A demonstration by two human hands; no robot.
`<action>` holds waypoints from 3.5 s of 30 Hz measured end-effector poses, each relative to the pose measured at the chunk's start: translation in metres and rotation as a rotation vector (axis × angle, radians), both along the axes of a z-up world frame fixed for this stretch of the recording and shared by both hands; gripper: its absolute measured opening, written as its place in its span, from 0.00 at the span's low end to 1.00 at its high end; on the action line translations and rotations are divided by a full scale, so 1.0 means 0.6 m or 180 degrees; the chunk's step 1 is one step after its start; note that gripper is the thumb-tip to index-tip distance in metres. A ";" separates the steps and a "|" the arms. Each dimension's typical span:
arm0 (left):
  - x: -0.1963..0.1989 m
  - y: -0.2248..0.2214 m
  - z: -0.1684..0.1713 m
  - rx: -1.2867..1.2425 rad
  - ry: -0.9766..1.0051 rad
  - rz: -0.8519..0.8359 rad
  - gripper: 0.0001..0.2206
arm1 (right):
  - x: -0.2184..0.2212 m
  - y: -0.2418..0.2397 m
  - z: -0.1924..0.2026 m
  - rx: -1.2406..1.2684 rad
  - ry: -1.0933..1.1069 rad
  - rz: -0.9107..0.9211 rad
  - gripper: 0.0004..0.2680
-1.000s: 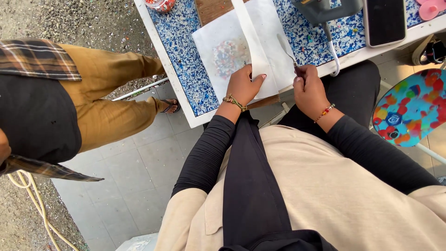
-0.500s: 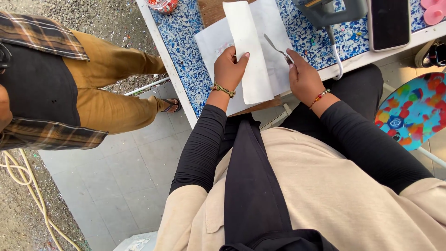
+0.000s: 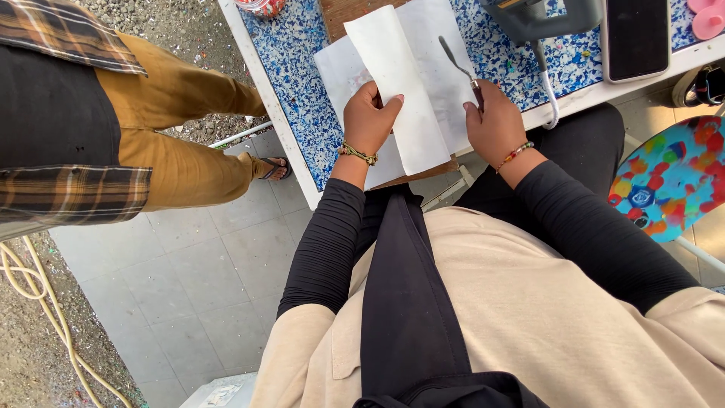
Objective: Melting small plastic flakes using a clothes iron on parchment paper.
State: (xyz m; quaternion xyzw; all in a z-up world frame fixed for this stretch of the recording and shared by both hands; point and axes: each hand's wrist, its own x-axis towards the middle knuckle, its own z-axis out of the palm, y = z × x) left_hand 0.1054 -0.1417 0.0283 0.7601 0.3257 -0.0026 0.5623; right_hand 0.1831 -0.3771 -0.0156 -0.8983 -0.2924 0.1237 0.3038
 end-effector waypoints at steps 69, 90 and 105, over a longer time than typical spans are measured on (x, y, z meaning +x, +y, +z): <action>-0.219 0.086 -0.042 -0.1778 -0.0085 0.0999 0.17 | -0.116 0.028 0.064 -0.0648 0.0132 0.0835 0.09; -0.222 0.085 -0.040 -0.2008 -0.0207 0.0896 0.17 | -0.113 0.049 0.062 -0.0660 0.0242 0.0675 0.09; -0.219 0.097 -0.041 -0.1846 -0.0153 0.1015 0.16 | -0.087 0.035 0.086 -0.0214 0.1268 0.0363 0.10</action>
